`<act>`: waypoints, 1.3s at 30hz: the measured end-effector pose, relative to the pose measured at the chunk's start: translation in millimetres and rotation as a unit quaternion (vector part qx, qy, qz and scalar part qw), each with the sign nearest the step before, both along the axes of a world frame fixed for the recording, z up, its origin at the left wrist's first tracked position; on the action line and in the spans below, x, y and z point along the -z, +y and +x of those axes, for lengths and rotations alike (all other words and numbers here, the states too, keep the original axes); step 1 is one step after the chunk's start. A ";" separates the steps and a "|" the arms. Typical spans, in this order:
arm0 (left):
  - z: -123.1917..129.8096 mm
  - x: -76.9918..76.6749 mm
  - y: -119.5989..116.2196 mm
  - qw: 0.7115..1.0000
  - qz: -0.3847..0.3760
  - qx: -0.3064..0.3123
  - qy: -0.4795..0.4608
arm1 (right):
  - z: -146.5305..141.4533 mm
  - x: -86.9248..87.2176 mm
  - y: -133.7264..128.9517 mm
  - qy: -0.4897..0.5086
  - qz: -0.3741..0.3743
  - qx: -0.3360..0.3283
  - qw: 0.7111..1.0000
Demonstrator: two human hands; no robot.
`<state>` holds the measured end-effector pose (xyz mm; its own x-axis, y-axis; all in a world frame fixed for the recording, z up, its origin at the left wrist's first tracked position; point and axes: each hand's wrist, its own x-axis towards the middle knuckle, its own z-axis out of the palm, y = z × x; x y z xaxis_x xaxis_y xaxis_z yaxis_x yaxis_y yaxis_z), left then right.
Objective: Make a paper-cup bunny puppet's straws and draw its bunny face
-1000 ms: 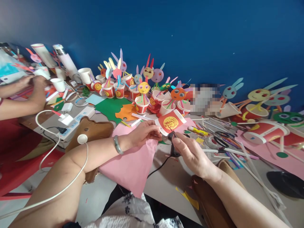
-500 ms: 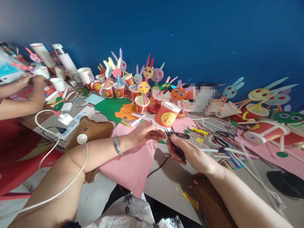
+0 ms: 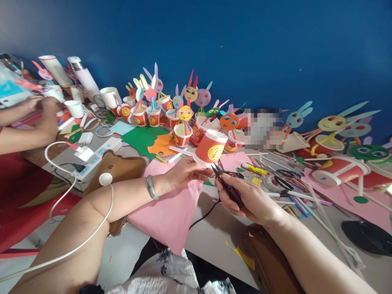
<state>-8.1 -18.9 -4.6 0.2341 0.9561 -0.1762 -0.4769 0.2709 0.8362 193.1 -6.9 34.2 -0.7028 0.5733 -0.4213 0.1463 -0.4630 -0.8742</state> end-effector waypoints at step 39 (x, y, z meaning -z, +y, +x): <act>-3.5 2.9 3.4 0.999 -0.007 0.004 -0.041 | 1.3 1.6 0.5 -0.053 0.172 -0.019 0.983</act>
<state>-11.6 -15.5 -7.5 0.2554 0.9520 -0.1690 -0.5408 0.2855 0.7912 194.3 -6.4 32.6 -0.6890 0.6691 -0.2785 0.2567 -0.1341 -0.9572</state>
